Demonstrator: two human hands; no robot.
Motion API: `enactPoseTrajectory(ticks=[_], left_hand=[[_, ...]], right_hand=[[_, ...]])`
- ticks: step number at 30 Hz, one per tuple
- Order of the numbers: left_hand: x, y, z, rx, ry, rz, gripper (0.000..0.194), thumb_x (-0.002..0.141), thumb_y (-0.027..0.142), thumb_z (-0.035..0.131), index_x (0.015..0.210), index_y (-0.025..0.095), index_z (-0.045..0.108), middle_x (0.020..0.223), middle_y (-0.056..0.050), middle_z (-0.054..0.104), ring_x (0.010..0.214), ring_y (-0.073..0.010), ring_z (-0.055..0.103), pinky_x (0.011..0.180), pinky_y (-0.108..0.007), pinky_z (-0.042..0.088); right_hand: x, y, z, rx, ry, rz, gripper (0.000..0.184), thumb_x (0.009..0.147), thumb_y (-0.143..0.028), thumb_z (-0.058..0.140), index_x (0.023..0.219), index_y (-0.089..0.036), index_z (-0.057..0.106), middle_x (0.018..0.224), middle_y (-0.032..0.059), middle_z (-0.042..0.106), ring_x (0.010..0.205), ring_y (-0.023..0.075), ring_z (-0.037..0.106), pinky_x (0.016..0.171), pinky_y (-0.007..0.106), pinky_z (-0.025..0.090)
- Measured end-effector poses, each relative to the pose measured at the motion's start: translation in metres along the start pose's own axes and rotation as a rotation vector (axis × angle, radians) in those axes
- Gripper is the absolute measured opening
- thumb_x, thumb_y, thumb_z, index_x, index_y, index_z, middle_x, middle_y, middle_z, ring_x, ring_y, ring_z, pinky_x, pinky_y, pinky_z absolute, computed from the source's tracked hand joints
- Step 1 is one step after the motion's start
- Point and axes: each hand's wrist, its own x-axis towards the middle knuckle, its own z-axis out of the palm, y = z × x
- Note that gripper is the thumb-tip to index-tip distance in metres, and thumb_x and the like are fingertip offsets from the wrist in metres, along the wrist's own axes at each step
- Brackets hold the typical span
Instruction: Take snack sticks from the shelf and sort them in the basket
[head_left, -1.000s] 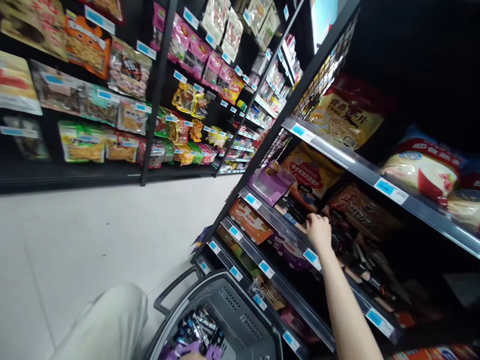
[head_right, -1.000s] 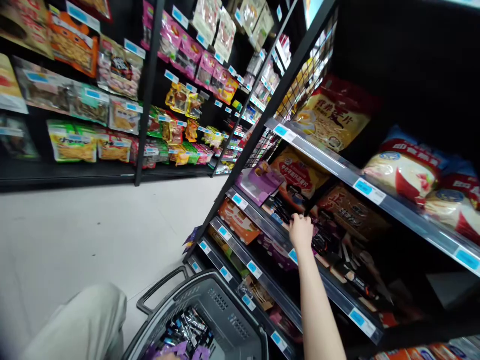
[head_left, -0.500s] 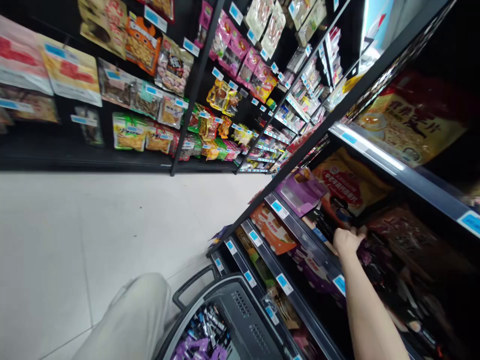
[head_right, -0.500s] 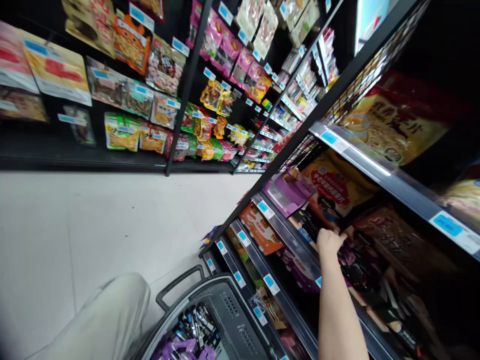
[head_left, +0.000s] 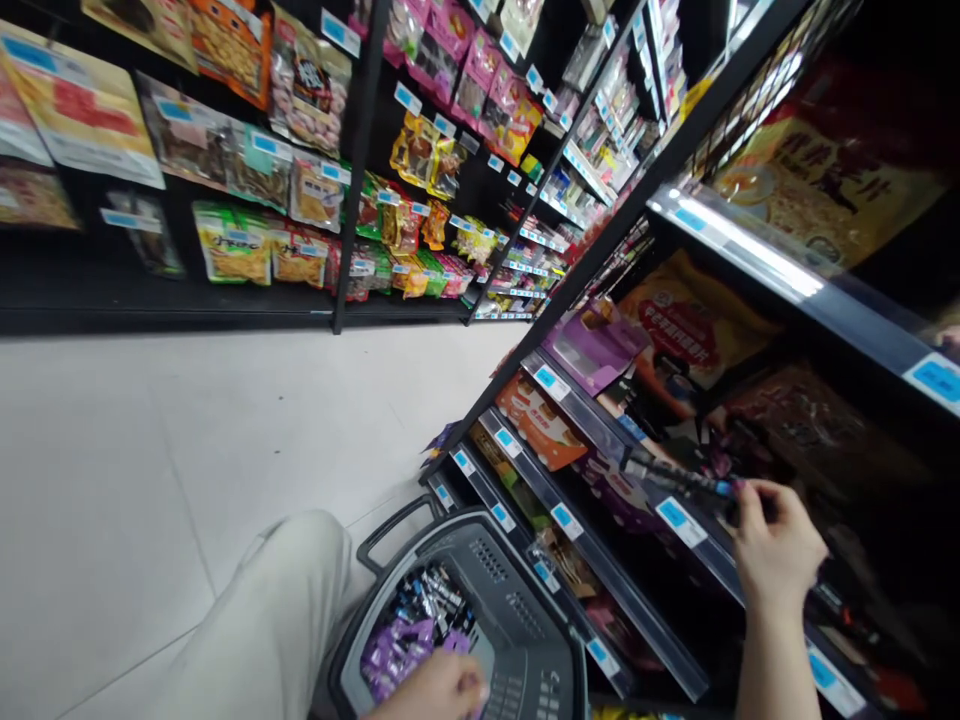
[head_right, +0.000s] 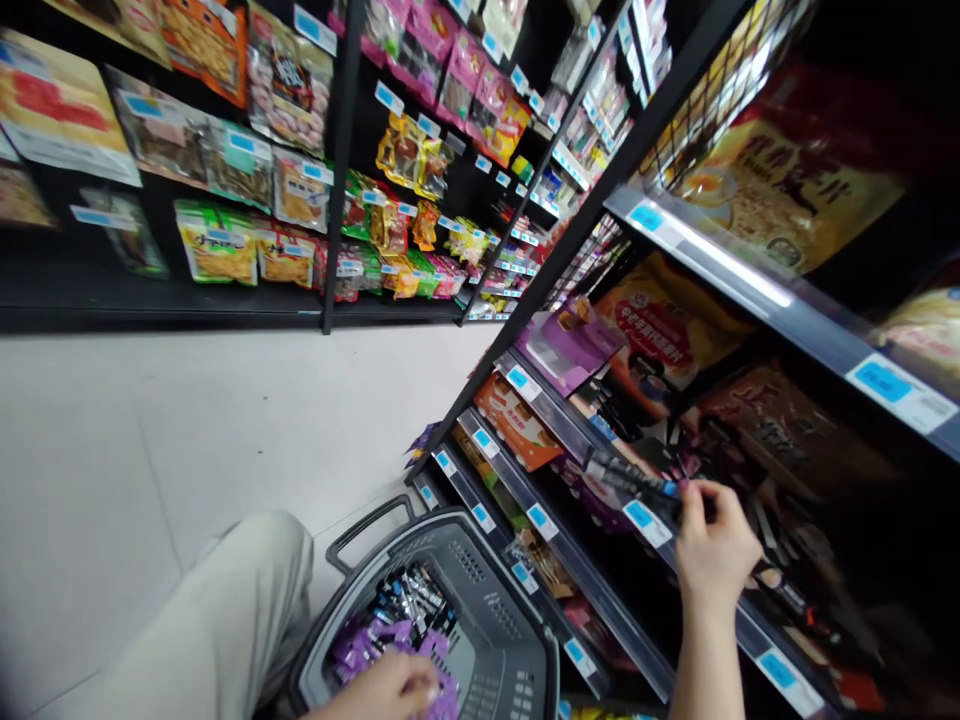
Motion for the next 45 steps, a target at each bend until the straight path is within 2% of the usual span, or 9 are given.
enactPoseTrajectory(ticks=[4,6,10,16,22,28,33,38,45], left_hand=[[-0.007,0.016,-0.008,-0.819,-0.143,0.003,0.052,0.073,0.054,0.033,0.104,0.016,0.047,0.093,-0.009,0.058,0.078,-0.0187,0.056,0.069,-0.037,0.044],[-0.013,0.020,-0.009,-0.937,-0.229,0.055,0.052,0.070,0.053,0.041,0.105,0.016,0.047,0.093,-0.010,0.057,0.077,-0.0197,0.056,0.067,-0.039,0.045],[-0.016,0.010,0.000,-0.622,-0.237,-0.049,0.041,0.057,0.032,0.064,0.092,0.013,0.057,0.072,-0.005,0.061,0.056,-0.0143,0.056,0.057,-0.030,0.045],[-0.014,-0.013,0.004,-0.011,-0.066,-0.031,0.027,0.052,0.028,0.066,0.075,0.014,0.064,0.063,0.001,0.061,0.053,-0.0112,0.053,0.052,-0.020,0.041],[-0.021,0.002,0.000,0.188,0.255,0.107,0.034,0.057,0.034,0.062,0.085,0.013,0.061,0.069,0.000,0.061,0.052,-0.0103,0.054,0.049,-0.019,0.041],[-0.056,0.052,0.016,0.361,0.656,0.408,0.033,0.069,0.033,0.054,0.099,0.019,0.057,0.082,-0.002,0.063,0.072,-0.0126,0.057,0.069,-0.023,0.044],[-0.071,0.075,0.018,0.395,0.686,0.493,0.026,0.072,0.033,0.051,0.092,0.020,0.061,0.088,-0.003,0.064,0.077,-0.0140,0.058,0.074,-0.024,0.044],[-0.049,0.045,-0.002,0.076,0.731,0.340,0.026,0.066,0.036,0.056,0.082,0.015,0.060,0.079,-0.004,0.063,0.071,-0.0143,0.057,0.063,-0.024,0.047],[-0.024,-0.004,-0.023,-0.432,0.410,0.026,0.033,0.050,0.031,0.068,0.071,0.013,0.049,0.058,0.004,0.051,0.055,-0.0107,0.053,0.051,-0.027,0.048]], right_hand=[[-0.117,0.002,-0.010,0.439,-0.505,0.257,0.025,0.069,-0.043,0.050,0.071,-0.018,0.056,0.062,0.0007,0.055,0.057,0.0143,0.048,0.053,0.023,0.036],[-0.172,0.002,-0.004,0.601,-0.726,0.383,0.024,0.068,-0.042,0.051,0.069,-0.018,0.056,0.060,0.0001,0.055,0.055,0.0137,0.048,0.052,0.022,0.036],[-0.263,0.012,0.010,0.705,-0.844,0.577,0.027,0.062,-0.044,0.056,0.063,-0.017,0.057,0.058,0.0000,0.057,0.054,0.0143,0.049,0.053,0.023,0.037],[-0.352,0.037,0.017,0.549,-0.808,0.679,0.026,0.061,-0.042,0.058,0.070,-0.017,0.061,0.065,0.0030,0.062,0.065,0.0185,0.055,0.061,0.026,0.039],[-0.373,0.045,0.032,0.947,-0.889,0.916,0.034,0.054,-0.041,0.064,0.074,-0.014,0.060,0.060,0.0019,0.059,0.049,0.0128,0.050,0.049,0.024,0.041],[-0.378,0.002,0.044,1.403,-0.813,1.157,0.028,0.054,-0.033,0.068,0.075,-0.018,0.059,0.063,-0.0018,0.057,0.056,0.0126,0.054,0.061,0.030,0.046],[-0.385,-0.029,0.044,1.610,-0.939,1.123,0.020,0.059,-0.028,0.066,0.075,-0.018,0.058,0.064,-0.0020,0.057,0.060,0.0141,0.057,0.065,0.032,0.046],[-0.385,-0.020,0.045,1.587,-0.815,1.217,0.022,0.058,-0.027,0.067,0.074,-0.018,0.056,0.067,-0.0030,0.056,0.056,0.0117,0.056,0.058,0.029,0.048],[-0.372,0.002,0.040,1.489,-0.613,1.277,0.031,0.053,-0.026,0.070,0.079,-0.019,0.053,0.071,-0.0032,0.057,0.053,0.0104,0.056,0.048,0.021,0.045]])
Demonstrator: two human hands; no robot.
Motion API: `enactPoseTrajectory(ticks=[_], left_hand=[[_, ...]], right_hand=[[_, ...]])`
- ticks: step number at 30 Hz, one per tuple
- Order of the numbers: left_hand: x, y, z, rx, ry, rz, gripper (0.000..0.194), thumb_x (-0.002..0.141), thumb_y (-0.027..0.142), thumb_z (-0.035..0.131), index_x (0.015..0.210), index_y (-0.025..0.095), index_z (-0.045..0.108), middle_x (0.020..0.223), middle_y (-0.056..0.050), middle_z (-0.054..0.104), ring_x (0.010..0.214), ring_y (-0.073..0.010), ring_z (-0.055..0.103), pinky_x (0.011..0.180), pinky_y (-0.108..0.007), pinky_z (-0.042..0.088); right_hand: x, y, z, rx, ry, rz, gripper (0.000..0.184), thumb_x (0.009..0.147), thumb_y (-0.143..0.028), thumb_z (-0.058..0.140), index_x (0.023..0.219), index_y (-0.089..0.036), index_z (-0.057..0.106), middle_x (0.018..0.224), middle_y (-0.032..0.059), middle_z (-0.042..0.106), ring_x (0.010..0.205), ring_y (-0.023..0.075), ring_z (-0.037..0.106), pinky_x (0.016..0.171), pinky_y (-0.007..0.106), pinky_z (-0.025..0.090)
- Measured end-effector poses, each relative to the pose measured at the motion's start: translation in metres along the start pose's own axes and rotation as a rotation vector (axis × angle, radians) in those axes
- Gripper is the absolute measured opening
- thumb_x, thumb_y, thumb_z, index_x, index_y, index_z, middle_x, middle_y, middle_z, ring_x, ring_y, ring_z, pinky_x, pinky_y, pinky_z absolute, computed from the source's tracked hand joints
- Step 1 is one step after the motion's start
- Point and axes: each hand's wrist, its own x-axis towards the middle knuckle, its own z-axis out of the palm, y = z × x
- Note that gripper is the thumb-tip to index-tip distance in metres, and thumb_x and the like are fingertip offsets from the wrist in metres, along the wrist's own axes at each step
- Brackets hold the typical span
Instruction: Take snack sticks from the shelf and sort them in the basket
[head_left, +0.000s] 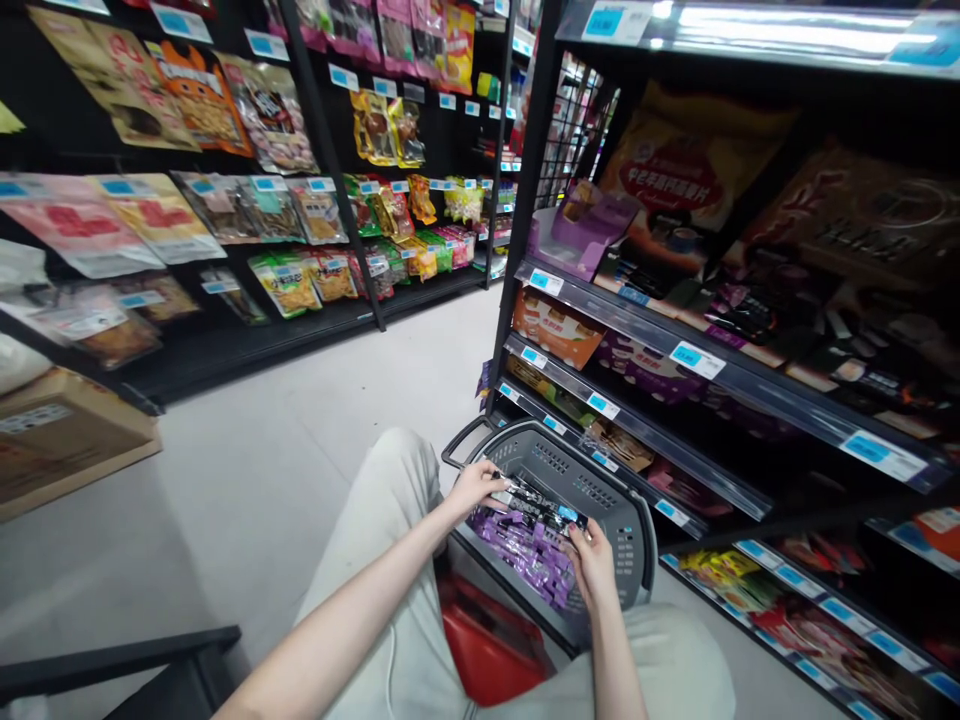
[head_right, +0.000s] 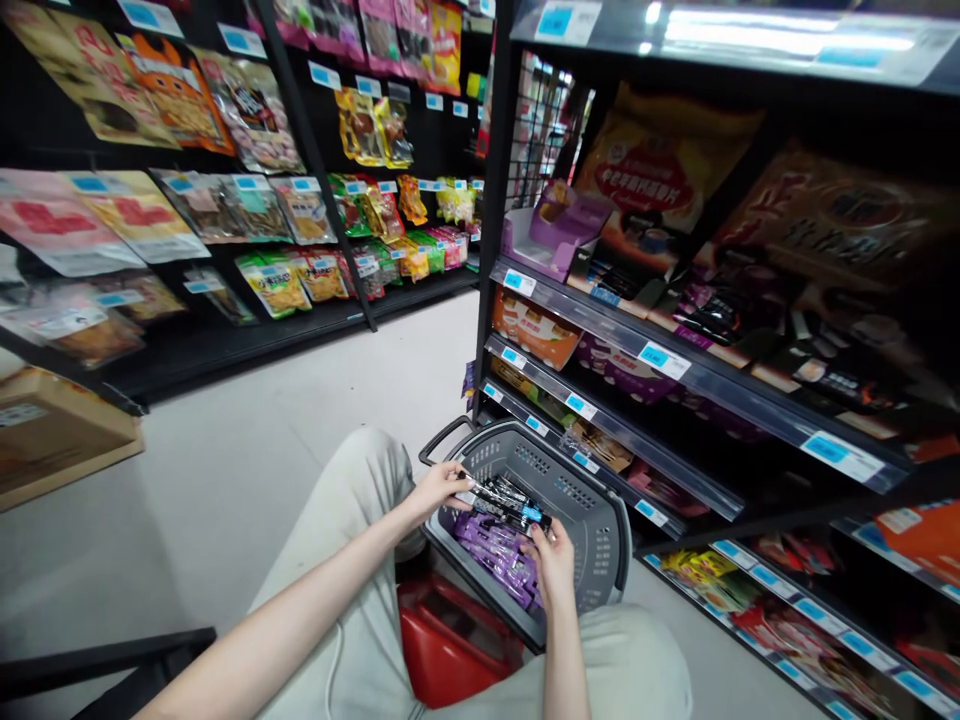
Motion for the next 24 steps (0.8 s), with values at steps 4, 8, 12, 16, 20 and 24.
enactPoseTrajectory(ticks=[4,8,12,16,20,24], left_hand=[[0.001,-0.014,0.000,0.212,-0.249,-0.177,0.034,0.048,0.029,0.069,0.075,0.011,0.056,0.057,0.002,0.054,0.049,-0.0088,0.050,0.044,-0.019,0.039],[-0.004,-0.023,0.004,0.383,-0.432,-0.251,0.036,0.044,0.027,0.071,0.074,0.012,0.059,0.053,0.004,0.054,0.045,-0.0068,0.045,0.040,-0.016,0.030],[-0.014,-0.026,0.014,0.373,-0.698,-0.379,0.044,0.044,0.026,0.072,0.084,0.018,0.056,0.053,0.007,0.053,0.042,-0.0056,0.044,0.039,-0.016,0.029],[-0.024,-0.034,0.031,0.345,-0.725,-0.351,0.035,0.051,0.035,0.067,0.079,0.016,0.056,0.059,0.004,0.055,0.042,-0.0067,0.044,0.040,-0.018,0.032],[-0.024,-0.044,0.044,0.302,-0.430,-0.177,0.036,0.053,0.036,0.065,0.079,0.013,0.055,0.055,0.005,0.049,0.042,-0.0062,0.042,0.040,-0.019,0.034],[-0.022,-0.045,0.046,0.244,-0.414,-0.203,0.038,0.052,0.036,0.066,0.081,0.013,0.055,0.058,0.004,0.050,0.045,-0.0068,0.044,0.042,-0.020,0.037]], right_hand=[[0.003,-0.002,-0.004,-0.013,0.085,-0.001,0.030,0.051,-0.024,0.071,0.075,-0.017,0.055,0.063,-0.0048,0.057,0.045,0.0062,0.050,0.045,0.017,0.042],[0.004,-0.002,-0.005,0.004,0.127,-0.020,0.026,0.052,-0.026,0.070,0.072,-0.017,0.057,0.062,-0.0046,0.059,0.048,0.0069,0.050,0.045,0.017,0.041],[0.002,0.002,0.002,-0.001,0.070,-0.023,0.026,0.055,-0.029,0.068,0.076,-0.017,0.059,0.068,-0.0013,0.062,0.059,0.0115,0.055,0.054,0.021,0.044],[0.001,0.012,0.010,-0.087,-0.038,-0.035,0.028,0.059,-0.032,0.064,0.083,-0.018,0.058,0.075,0.0012,0.063,0.065,0.0147,0.056,0.059,0.026,0.044],[0.003,0.021,0.013,-0.248,-0.188,-0.094,0.026,0.059,-0.030,0.064,0.080,-0.017,0.058,0.074,0.0026,0.063,0.069,0.0164,0.057,0.067,0.029,0.043],[0.006,0.024,0.013,-0.368,-0.233,-0.154,0.024,0.060,-0.031,0.063,0.078,-0.016,0.060,0.076,0.0036,0.063,0.073,0.0175,0.056,0.071,0.029,0.042]])
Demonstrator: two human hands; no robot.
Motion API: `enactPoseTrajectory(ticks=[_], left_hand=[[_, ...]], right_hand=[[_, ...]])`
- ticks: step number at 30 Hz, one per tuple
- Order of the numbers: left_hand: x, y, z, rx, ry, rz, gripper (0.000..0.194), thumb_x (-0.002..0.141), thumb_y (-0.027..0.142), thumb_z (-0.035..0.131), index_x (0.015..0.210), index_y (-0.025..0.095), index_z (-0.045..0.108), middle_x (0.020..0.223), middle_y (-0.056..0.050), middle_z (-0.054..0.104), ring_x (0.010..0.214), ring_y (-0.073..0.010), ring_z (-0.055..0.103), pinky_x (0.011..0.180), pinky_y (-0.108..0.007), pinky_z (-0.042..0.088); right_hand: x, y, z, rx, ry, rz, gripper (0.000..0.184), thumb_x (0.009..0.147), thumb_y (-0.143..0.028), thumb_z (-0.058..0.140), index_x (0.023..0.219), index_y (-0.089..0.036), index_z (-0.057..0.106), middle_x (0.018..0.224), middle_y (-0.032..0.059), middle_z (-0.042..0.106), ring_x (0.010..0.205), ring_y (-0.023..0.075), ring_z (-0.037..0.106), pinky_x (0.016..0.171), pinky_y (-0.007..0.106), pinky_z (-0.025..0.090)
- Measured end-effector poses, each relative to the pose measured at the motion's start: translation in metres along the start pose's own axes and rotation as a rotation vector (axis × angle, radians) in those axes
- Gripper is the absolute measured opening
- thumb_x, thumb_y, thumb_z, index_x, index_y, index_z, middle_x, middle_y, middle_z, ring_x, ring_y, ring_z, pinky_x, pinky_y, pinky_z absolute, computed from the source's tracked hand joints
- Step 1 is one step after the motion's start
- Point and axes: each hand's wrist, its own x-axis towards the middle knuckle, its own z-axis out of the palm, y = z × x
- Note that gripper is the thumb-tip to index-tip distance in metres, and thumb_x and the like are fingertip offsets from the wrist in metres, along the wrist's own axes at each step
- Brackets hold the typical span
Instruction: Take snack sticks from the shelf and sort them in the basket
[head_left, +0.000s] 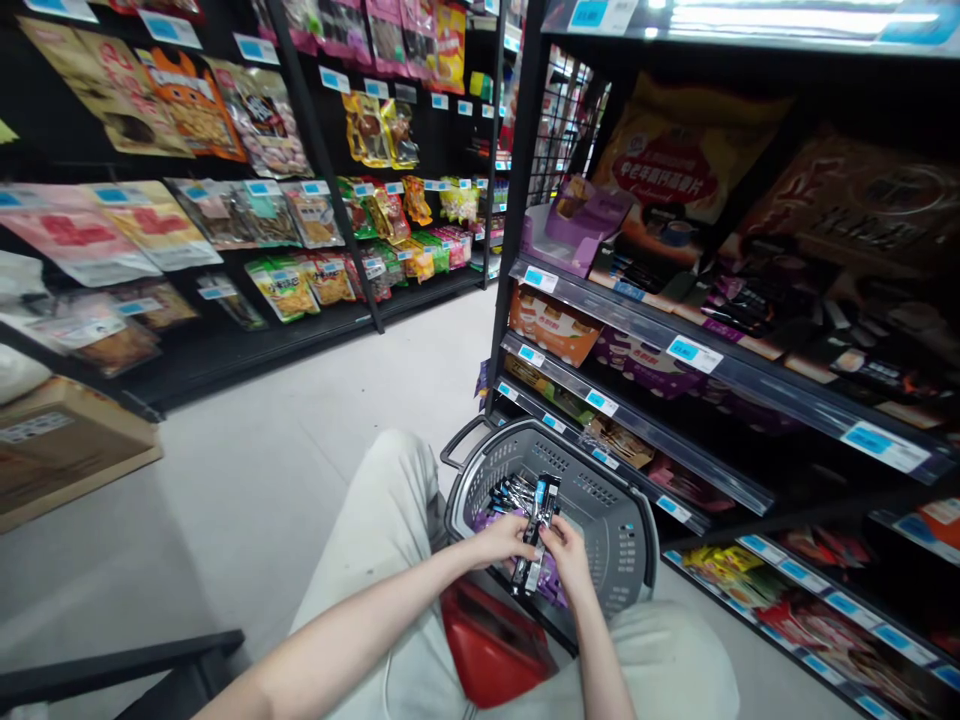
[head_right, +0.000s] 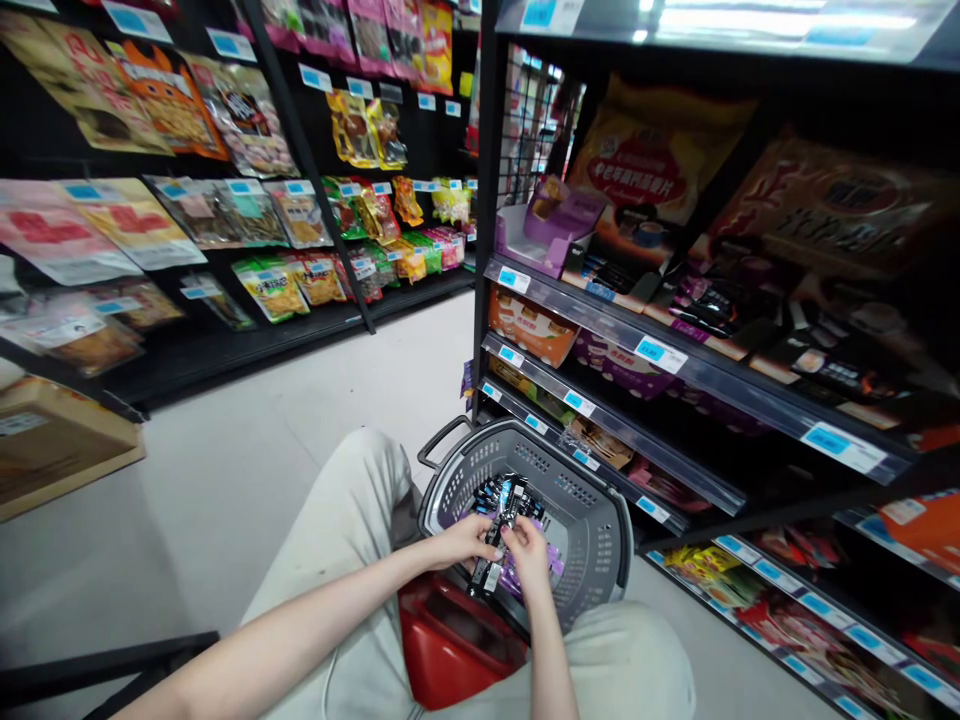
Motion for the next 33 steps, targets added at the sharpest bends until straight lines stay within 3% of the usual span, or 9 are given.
enactPoseTrajectory(ticks=[4,7,10,13,15,20,23,33], left_hand=[[0.004,-0.003,-0.006,-0.014,-0.062,-0.099,0.037,0.056,0.044,0.060,0.072,0.011,0.057,0.058,0.000,0.054,0.050,-0.0108,0.051,0.048,-0.024,0.042],[0.009,-0.005,-0.015,0.101,0.057,-0.039,0.039,0.058,0.048,0.057,0.067,0.010,0.057,0.056,-0.002,0.055,0.052,-0.0130,0.053,0.051,-0.026,0.044],[0.012,0.001,-0.023,0.013,0.208,0.161,0.045,0.059,0.039,0.061,0.096,0.015,0.053,0.075,-0.003,0.058,0.064,-0.0132,0.055,0.057,-0.025,0.045],[0.008,0.013,-0.029,-0.187,0.138,0.256,0.063,0.059,0.025,0.061,0.117,0.024,0.035,0.098,-0.006,0.053,0.076,-0.0157,0.056,0.061,-0.029,0.047],[0.005,0.019,-0.031,-0.241,0.071,0.245,0.061,0.059,0.017,0.059,0.115,0.024,0.037,0.102,-0.007,0.051,0.077,-0.0174,0.056,0.060,-0.032,0.049],[0.001,0.022,-0.039,-0.182,0.040,0.220,0.039,0.054,0.009,0.057,0.092,0.016,0.054,0.093,-0.005,0.051,0.071,-0.0149,0.056,0.060,-0.031,0.049],[0.002,0.021,-0.045,-0.126,0.067,0.204,0.035,0.052,0.010,0.059,0.086,0.014,0.055,0.086,-0.002,0.052,0.063,-0.0112,0.055,0.058,-0.028,0.048],[0.007,0.017,-0.055,-0.013,0.126,0.113,0.036,0.048,0.027,0.069,0.078,0.012,0.059,0.059,0.003,0.054,0.054,-0.0125,0.056,0.059,-0.029,0.048]], right_hand=[[0.001,0.001,-0.003,-0.097,0.026,-0.030,0.023,0.064,-0.035,0.058,0.075,-0.016,0.061,0.069,0.0020,0.061,0.070,0.0163,0.054,0.067,0.027,0.041],[0.002,0.000,-0.005,-0.138,0.046,-0.063,0.023,0.066,-0.037,0.056,0.075,-0.017,0.061,0.066,0.0007,0.059,0.070,0.0158,0.052,0.067,0.026,0.040],[0.001,-0.004,-0.005,-0.190,0.030,-0.076,0.023,0.068,-0.038,0.053,0.073,-0.017,0.060,0.069,0.0007,0.059,0.072,0.0159,0.051,0.070,0.026,0.039],[-0.003,-0.008,-0.001,-0.224,-0.031,-0.049,0.023,0.069,-0.038,0.052,0.075,-0.017,0.060,0.073,0.0020,0.060,0.072,0.0164,0.052,0.072,0.028,0.039],[-0.006,-0.011,0.001,-0.224,-0.060,-0.023,0.023,0.066,-0.035,0.055,0.079,-0.017,0.060,0.075,0.0024,0.060,0.074,0.0167,0.052,0.073,0.029,0.039],[-0.013,-0.019,-0.003,-0.198,-0.098,-0.006,0.042,0.056,-0.024,0.064,0.097,-0.021,0.055,0.088,0.0022,0.057,0.086,0.0172,0.052,0.073,0.027,0.042],[-0.015,-0.026,-0.008,-0.283,-0.086,-0.037,0.041,0.056,-0.024,0.064,0.096,-0.021,0.058,0.093,0.0031,0.057,0.089,0.0175,0.052,0.073,0.027,0.042],[-0.019,-0.032,-0.012,-0.634,-0.200,-0.217,0.037,0.071,-0.026,0.051,0.108,-0.025,0.053,0.096,0.0057,0.062,0.090,0.0220,0.055,0.081,0.036,0.039]])
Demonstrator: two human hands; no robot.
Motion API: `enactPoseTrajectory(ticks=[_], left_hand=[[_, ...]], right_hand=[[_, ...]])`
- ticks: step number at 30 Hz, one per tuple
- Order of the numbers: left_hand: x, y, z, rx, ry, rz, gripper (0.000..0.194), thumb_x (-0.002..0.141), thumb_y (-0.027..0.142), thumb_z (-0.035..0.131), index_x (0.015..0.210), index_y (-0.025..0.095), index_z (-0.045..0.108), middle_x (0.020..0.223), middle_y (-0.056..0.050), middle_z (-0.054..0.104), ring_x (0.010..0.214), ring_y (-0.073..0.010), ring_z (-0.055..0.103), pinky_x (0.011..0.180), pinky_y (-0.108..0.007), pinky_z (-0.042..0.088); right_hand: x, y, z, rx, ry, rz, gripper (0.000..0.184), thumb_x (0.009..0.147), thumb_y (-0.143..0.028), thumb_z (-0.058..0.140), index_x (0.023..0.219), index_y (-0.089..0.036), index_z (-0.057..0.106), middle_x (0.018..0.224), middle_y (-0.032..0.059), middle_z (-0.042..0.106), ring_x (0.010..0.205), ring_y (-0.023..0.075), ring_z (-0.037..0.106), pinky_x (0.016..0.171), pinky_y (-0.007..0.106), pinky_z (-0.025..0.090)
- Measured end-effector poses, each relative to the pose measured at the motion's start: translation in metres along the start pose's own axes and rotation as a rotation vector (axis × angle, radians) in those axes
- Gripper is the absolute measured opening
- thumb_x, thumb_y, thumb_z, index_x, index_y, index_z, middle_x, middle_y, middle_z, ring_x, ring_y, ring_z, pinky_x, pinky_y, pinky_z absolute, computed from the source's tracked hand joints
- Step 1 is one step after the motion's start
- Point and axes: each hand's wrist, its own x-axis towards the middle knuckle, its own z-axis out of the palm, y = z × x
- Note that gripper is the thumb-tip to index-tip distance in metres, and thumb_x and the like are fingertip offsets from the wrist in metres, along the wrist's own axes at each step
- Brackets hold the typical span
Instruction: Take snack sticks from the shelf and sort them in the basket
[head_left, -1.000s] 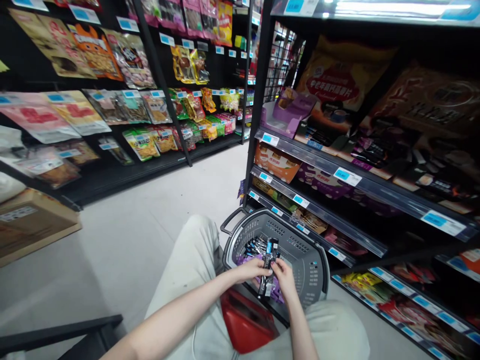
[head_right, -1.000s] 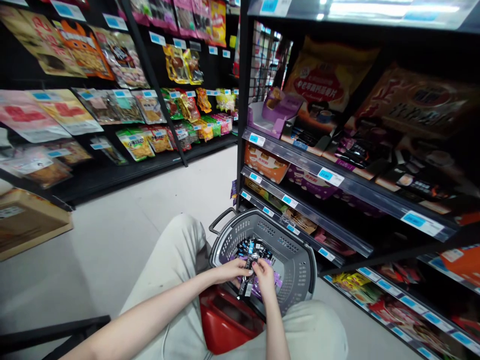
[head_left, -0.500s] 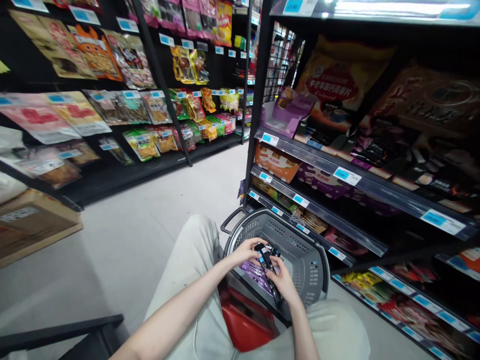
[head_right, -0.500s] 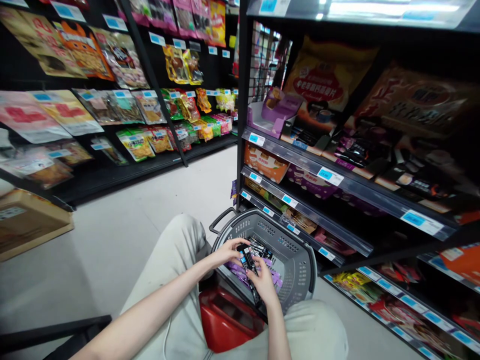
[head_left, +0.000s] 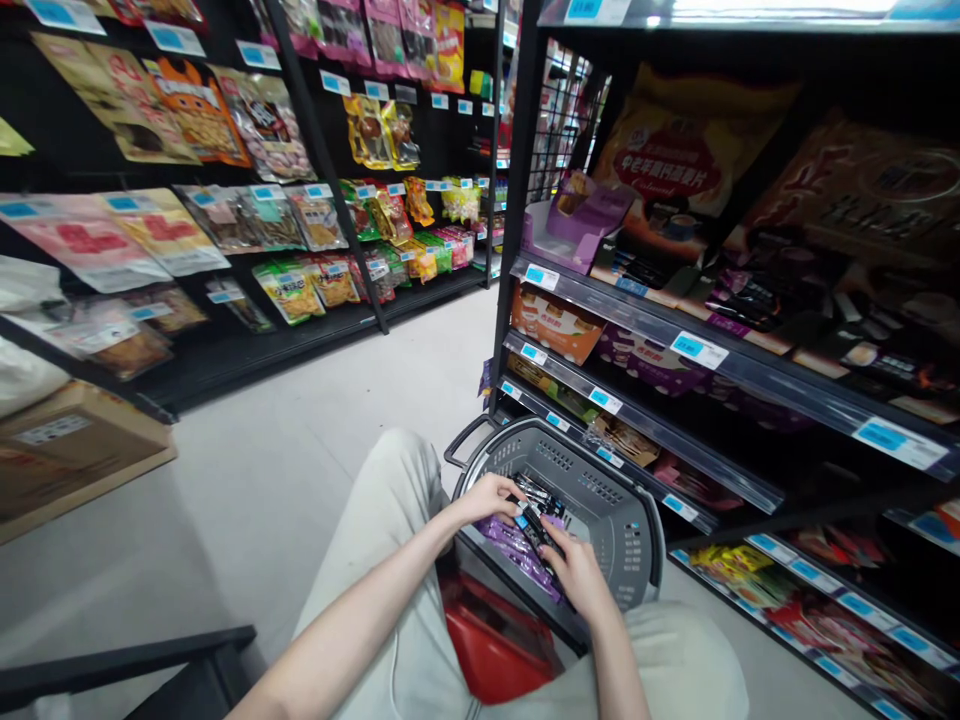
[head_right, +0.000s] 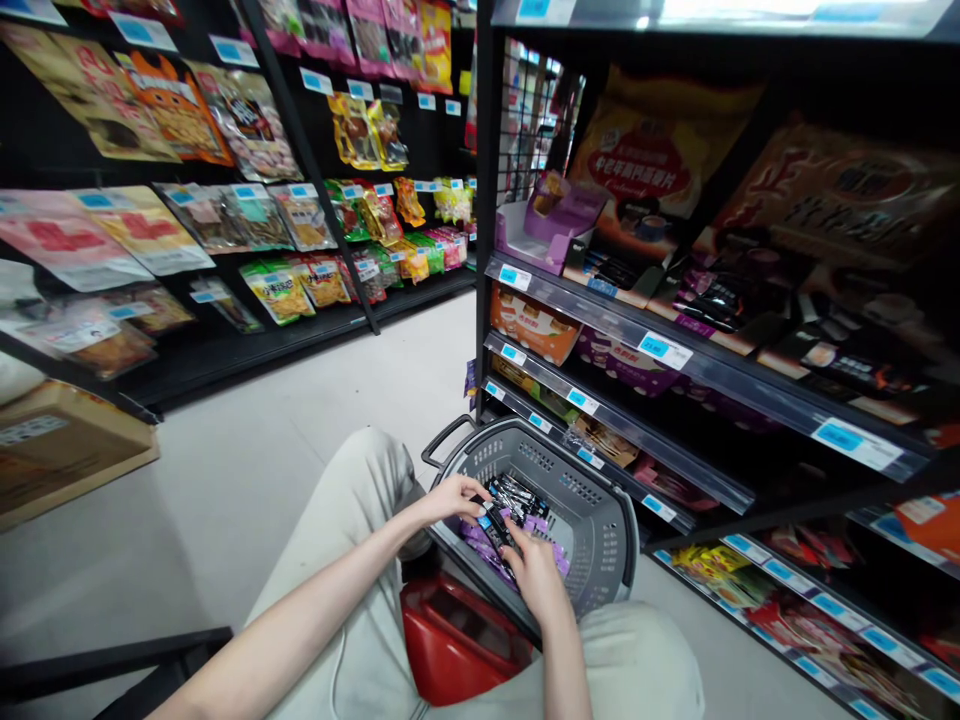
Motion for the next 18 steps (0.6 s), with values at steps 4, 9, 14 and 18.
enactPoseTrajectory(ticks=[4,9,14,18], left_hand=[[0.004,-0.004,-0.004,0.057,0.089,-0.007,0.037,0.049,0.036,0.068,0.074,0.010,0.061,0.059,-0.001,0.059,0.053,-0.0138,0.057,0.056,-0.028,0.048],[0.007,-0.005,-0.002,0.072,0.166,0.046,0.033,0.050,0.037,0.067,0.067,0.010,0.060,0.055,-0.001,0.057,0.051,-0.0133,0.055,0.052,-0.026,0.047],[0.004,0.000,0.007,0.183,0.283,0.177,0.025,0.058,0.032,0.063,0.071,0.010,0.061,0.059,-0.001,0.057,0.054,-0.0102,0.051,0.052,-0.021,0.042],[0.000,0.005,0.012,0.143,0.315,0.253,0.038,0.059,0.026,0.062,0.095,0.014,0.054,0.062,0.002,0.054,0.054,-0.0074,0.048,0.052,-0.018,0.039]], right_hand=[[0.002,0.003,0.010,-0.260,-0.010,-0.033,0.038,0.078,-0.022,0.040,0.115,-0.023,0.046,0.094,0.0082,0.061,0.082,0.0203,0.058,0.072,0.031,0.042],[0.003,-0.002,0.013,-0.524,0.040,0.005,0.027,0.082,-0.021,0.031,0.099,-0.022,0.053,0.074,0.0069,0.063,0.066,0.0172,0.059,0.058,0.024,0.039],[0.005,-0.008,0.015,-0.542,0.183,0.037,0.025,0.084,-0.026,0.028,0.087,-0.020,0.052,0.068,0.0045,0.061,0.062,0.0162,0.058,0.053,0.022,0.034],[0.006,-0.008,0.014,-0.433,0.255,0.058,0.023,0.082,-0.028,0.031,0.086,-0.021,0.052,0.073,0.0026,0.061,0.065,0.0158,0.057,0.057,0.023,0.036]])
